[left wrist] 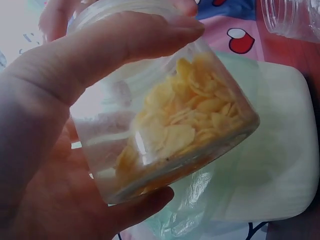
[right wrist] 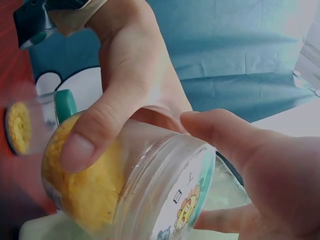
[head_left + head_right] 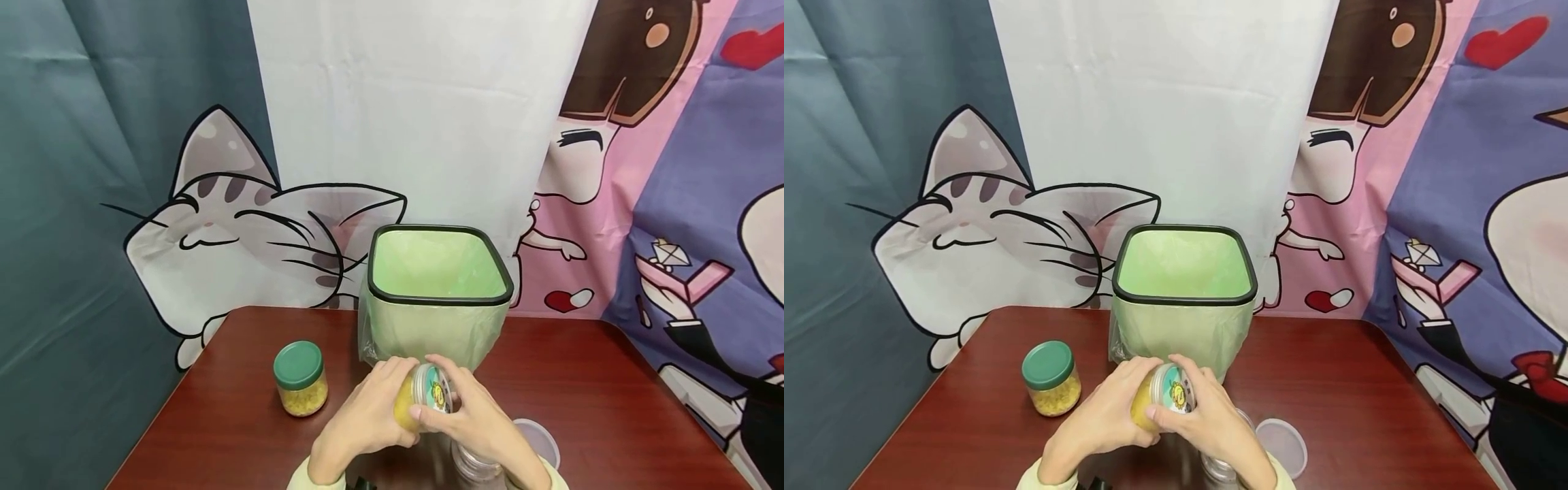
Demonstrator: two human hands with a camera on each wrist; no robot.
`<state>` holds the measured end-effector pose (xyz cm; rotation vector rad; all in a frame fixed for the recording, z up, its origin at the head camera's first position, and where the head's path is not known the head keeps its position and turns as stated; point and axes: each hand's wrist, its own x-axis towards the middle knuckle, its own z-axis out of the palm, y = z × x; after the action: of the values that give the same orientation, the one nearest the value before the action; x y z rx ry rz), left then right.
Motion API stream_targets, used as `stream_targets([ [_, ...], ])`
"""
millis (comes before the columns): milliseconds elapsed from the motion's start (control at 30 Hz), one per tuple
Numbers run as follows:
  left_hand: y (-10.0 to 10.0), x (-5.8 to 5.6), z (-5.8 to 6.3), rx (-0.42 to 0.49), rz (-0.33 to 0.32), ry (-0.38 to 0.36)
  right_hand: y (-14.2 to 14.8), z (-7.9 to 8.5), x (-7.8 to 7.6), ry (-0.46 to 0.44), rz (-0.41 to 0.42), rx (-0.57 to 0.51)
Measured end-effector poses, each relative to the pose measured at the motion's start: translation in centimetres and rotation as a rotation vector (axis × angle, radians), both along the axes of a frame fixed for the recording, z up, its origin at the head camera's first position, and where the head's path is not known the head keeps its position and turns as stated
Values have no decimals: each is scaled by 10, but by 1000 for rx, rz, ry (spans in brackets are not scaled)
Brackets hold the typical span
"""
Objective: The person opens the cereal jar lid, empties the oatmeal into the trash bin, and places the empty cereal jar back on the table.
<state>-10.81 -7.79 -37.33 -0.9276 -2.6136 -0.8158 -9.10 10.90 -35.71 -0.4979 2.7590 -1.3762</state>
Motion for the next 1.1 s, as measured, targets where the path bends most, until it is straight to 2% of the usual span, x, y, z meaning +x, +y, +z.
stream_targets([
  [167,-2,-2,2,-4,-26,-69,0,2,-1,-23,10,-67],
  [367,-5,-3,4,-18,-22,-108,-1,3,0,-17,-13,-70],
  [767,-10,-4,0,-66,-58,-52,3,-1,0,14,113,-48],
  [867,-11,-6,-1,-49,-92,-67,3,-2,1,53,139,-35],
  [1000,-16,-9,-4,-10,-170,-129,3,-2,6,146,161,63],
  [1100,-18,-11,-4,-6,-192,-169,2,-1,6,202,174,113],
])
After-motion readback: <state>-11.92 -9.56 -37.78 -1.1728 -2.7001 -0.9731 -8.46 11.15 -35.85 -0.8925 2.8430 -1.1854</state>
